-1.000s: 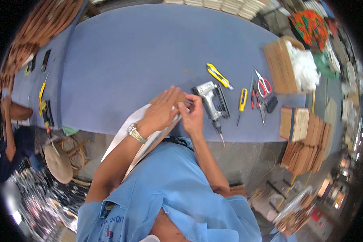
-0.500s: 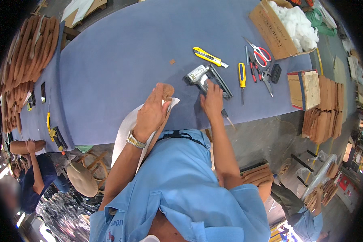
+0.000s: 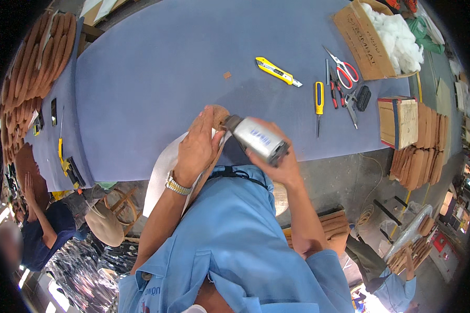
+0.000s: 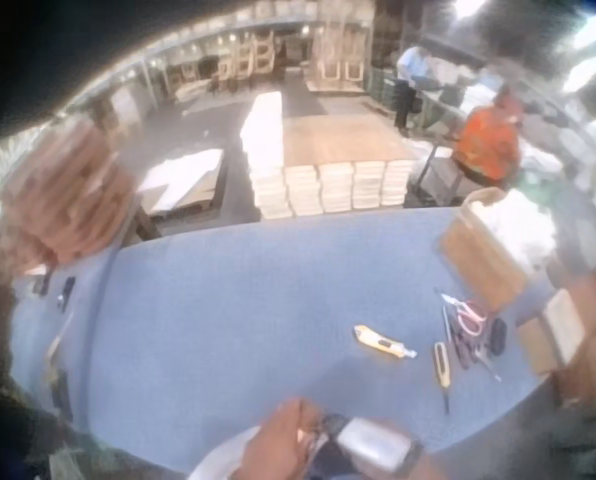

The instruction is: The person assembles a cushion by folding a white fabric cover over a brown foam insert, securing it with a staple gun, and trimming excess fabric with a utility knife. The process is repeated for multiple cushions on a workbench in a factory setting.

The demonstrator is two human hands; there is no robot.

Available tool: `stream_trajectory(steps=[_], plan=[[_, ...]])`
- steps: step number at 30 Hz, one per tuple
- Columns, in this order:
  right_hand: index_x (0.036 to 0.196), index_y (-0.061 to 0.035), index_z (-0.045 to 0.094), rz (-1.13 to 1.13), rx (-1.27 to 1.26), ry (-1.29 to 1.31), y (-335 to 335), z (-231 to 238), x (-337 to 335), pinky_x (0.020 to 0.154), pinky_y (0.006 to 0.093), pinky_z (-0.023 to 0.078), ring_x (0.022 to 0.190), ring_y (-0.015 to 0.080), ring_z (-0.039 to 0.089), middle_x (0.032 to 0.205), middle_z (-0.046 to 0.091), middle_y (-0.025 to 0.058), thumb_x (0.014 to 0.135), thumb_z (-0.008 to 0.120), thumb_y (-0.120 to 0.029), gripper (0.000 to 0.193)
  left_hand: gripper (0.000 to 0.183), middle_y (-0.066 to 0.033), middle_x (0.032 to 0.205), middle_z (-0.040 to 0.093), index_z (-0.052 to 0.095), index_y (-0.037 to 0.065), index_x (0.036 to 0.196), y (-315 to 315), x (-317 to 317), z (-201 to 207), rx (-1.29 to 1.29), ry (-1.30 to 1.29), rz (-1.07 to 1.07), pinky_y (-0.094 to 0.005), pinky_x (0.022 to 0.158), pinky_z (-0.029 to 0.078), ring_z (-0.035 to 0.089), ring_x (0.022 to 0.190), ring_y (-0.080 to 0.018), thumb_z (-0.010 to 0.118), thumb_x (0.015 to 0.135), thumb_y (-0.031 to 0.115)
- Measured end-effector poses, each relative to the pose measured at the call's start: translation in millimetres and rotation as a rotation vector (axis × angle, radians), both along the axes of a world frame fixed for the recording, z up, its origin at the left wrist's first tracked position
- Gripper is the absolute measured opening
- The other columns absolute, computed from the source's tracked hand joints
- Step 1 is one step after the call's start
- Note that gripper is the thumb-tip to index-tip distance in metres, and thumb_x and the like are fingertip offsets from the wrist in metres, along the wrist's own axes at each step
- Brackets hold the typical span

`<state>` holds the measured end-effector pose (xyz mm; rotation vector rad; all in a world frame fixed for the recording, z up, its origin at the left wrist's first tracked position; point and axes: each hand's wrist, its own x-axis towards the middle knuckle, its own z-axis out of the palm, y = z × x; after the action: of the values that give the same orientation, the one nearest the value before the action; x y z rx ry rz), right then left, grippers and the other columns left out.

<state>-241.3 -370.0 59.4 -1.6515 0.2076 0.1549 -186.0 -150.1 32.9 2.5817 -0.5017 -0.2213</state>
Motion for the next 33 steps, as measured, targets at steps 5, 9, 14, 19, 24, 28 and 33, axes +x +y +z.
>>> stream_trajectory(steps=[5, 9, 14, 19, 24, 28, 33], plan=[[0.139, -0.0007, 0.061, 0.062, -0.027, -0.025, 16, -2, -2, 0.101, 0.0319, 0.050, 0.117, 0.0178, 0.065, 0.129, 0.068, 0.0135, 0.079, 0.076, 0.000, 0.062, 0.067, -0.0251, 0.153, 0.052, 0.039, -0.004, 0.154, -1, -1, 3, -0.031, 0.002, 0.008, -0.0440, 0.107, 0.054, 0.054, 0.140, -0.0385, 0.067, 0.097, 0.017], [0.139, 0.0000, 0.061, 0.086, -0.061, 0.029, 21, 3, 1, 0.101, 0.0316, 0.051, 0.114, 0.0162, 0.065, 0.126, 0.069, 0.0117, 0.080, 0.074, -0.001, 0.061, 0.064, -0.0261, 0.150, 0.055, 0.044, -0.007, 0.150, 0, -1, 11, -0.031, 0.032, 0.013, -0.0422, 0.111, 0.050, 0.055, 0.140, -0.0373, 0.068, 0.094, 0.012], [0.139, -0.0006, 0.061, 0.099, -0.038, 0.073, 25, 3, 3, 0.100, 0.0319, 0.051, 0.112, 0.0169, 0.066, 0.124, 0.070, 0.0114, 0.079, 0.074, -0.001, 0.061, 0.065, -0.0263, 0.149, 0.056, 0.045, -0.008, 0.150, 3, 4, 10, -0.046, 0.046, -0.002, -0.0419, 0.112, 0.050, 0.055, 0.140, -0.0370, 0.068, 0.091, 0.008], [0.139, -0.0008, 0.060, 0.132, -0.020, 0.086, 28, 2, 6, 0.100, 0.0322, 0.051, 0.112, 0.0177, 0.066, 0.125, 0.069, 0.0111, 0.080, 0.074, -0.001, 0.061, 0.069, -0.0259, 0.151, 0.054, 0.042, -0.006, 0.153, 8, 8, 15, -0.085, 0.102, -0.004, -0.0435, 0.109, 0.052, 0.053, 0.141, -0.0376, 0.066, 0.089, 0.004], [0.141, -0.0027, 0.058, 0.233, -0.078, -0.036, 27, 6, 23, 0.099, 0.0332, 0.053, 0.114, 0.0240, 0.070, 0.126, 0.070, 0.0132, 0.076, 0.075, -0.003, 0.067, 0.073, -0.0258, 0.154, 0.051, 0.042, -0.008, 0.152, 15, 15, 10, -0.139, 0.149, -0.033, -0.0438, 0.114, 0.048, 0.052, 0.142, -0.0395, 0.071, 0.087, 0.004], [0.142, -0.0066, 0.057, 0.268, -0.186, 0.063, 35, 19, 34, 0.094, 0.0329, 0.055, 0.111, 0.0271, 0.073, 0.124, 0.071, 0.0133, 0.076, 0.077, -0.005, 0.070, 0.075, -0.0264, 0.155, 0.050, 0.041, -0.008, 0.153, 16, 20, 12, -0.192, 0.196, -0.009, -0.0446, 0.112, 0.050, 0.050, 0.143, -0.0413, 0.071, 0.085, 0.001], [0.143, -0.0103, 0.056, 0.262, -0.219, 0.102, 39, 17, 37, 0.091, 0.0330, 0.056, 0.107, 0.0280, 0.074, 0.122, 0.072, 0.0127, 0.075, 0.079, -0.007, 0.071, 0.075, -0.0269, 0.154, 0.051, 0.042, -0.007, 0.153, 16, 23, 7, -0.218, 0.231, 0.024, -0.0455, 0.111, 0.051, 0.051, 0.142, -0.0429, 0.070, 0.085, 0.000]])
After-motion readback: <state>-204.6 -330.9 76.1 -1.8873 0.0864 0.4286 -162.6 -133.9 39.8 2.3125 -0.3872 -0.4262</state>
